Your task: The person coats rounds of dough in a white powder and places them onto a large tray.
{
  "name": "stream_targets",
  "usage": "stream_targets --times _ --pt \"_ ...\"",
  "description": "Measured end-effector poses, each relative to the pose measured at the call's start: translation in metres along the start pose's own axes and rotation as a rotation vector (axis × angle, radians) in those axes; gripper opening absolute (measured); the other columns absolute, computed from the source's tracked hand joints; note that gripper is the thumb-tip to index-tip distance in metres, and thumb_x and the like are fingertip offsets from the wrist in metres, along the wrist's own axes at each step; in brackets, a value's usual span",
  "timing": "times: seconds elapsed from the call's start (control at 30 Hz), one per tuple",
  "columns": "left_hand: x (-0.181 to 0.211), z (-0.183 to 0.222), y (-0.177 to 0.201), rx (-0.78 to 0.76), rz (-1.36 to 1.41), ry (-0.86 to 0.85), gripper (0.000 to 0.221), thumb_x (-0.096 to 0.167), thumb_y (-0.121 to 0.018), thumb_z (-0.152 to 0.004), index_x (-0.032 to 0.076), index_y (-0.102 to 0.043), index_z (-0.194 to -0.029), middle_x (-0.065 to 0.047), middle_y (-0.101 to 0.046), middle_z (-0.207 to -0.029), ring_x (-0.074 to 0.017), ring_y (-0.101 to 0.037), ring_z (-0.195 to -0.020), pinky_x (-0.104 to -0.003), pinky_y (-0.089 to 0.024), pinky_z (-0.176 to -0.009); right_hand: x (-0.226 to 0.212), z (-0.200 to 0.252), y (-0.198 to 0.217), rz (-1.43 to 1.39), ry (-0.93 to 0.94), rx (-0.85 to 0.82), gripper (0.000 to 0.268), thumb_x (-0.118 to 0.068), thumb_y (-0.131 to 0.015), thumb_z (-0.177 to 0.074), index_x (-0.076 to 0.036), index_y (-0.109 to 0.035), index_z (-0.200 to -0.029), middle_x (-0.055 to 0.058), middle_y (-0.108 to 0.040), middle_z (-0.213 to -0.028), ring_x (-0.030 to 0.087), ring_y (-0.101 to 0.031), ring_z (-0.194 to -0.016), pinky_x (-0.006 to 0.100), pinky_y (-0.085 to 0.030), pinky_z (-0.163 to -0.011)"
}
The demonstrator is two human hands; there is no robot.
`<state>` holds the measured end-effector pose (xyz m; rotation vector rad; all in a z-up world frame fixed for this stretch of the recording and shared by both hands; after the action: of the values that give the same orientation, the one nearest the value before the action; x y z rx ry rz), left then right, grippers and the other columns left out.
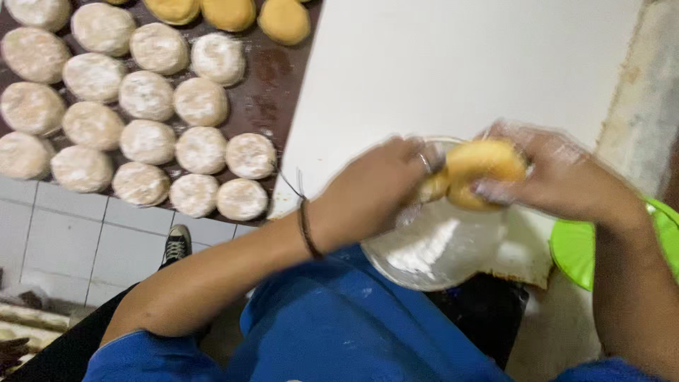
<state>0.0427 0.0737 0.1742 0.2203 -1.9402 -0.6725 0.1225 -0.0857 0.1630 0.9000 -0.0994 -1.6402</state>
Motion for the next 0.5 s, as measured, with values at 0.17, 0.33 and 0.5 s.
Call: stream_targets --times 0.17,0.33,0.5 --pt "0.008 0.025 -0.128 -0.206 -0.231 0.078 0.054 0.003 -0.066 -0.067 0.004 -0.063 -0.121 -0.019 -0.065 -0.108 -0.0373 -0.062 -0.096 -0.048 -0.051 -0.081 0.088 0.021 -0.078 0.339 -0.026 0.171 0.049 -0.037 -0.075 -0.08 -0.005 -0.065 -0.116 0.02 -0.069 -0.113 0.034 -0.068 -0.104 0.046 -0.056 -0.09" --pt "-0.092 0.006 -0.179 -0.279 -0.39 0.118 0.016 0.012 -0.068 -0.085 0.003 -0.066 -0.098 -0.021 -0.067 -0.103 -0.0375 -0.065 -0.099 -0.048 -0.053 -0.09 0.111 -0.028 -0.098 0.266 0.36 0.255 0.037 -0.027 -0.057 -0.1 0.0 -0.066 -0.123 0.026 -0.068 -0.12 0.041 -0.064 -0.112 0.051 -0.049 -0.099" --pt "-0.16 -0.007 -0.227 -0.653 -0.252 0.436 0.067 0.044 -0.089 -0.067 0.0 -0.067 -0.112 -0.023 -0.064 -0.123 -0.0384 -0.061 -0.115 -0.043 -0.049 -0.099 0.119 -0.132 -0.136 0.332 0.311 0.232 0.039 -0.019 -0.062 -0.084 0.002 -0.067 -0.117 0.029 -0.064 -0.121 0.046 -0.06 -0.109 0.051 -0.052 -0.089"
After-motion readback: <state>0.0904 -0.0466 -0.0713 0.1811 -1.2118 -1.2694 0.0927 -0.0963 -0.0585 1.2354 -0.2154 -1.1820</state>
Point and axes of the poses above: each hand's wrist, its own z-axis away from the middle knuckle, its own y-axis out of the back of the hand, x = y × z, the point moved 10 cm from there along -z, towards the middle knuckle
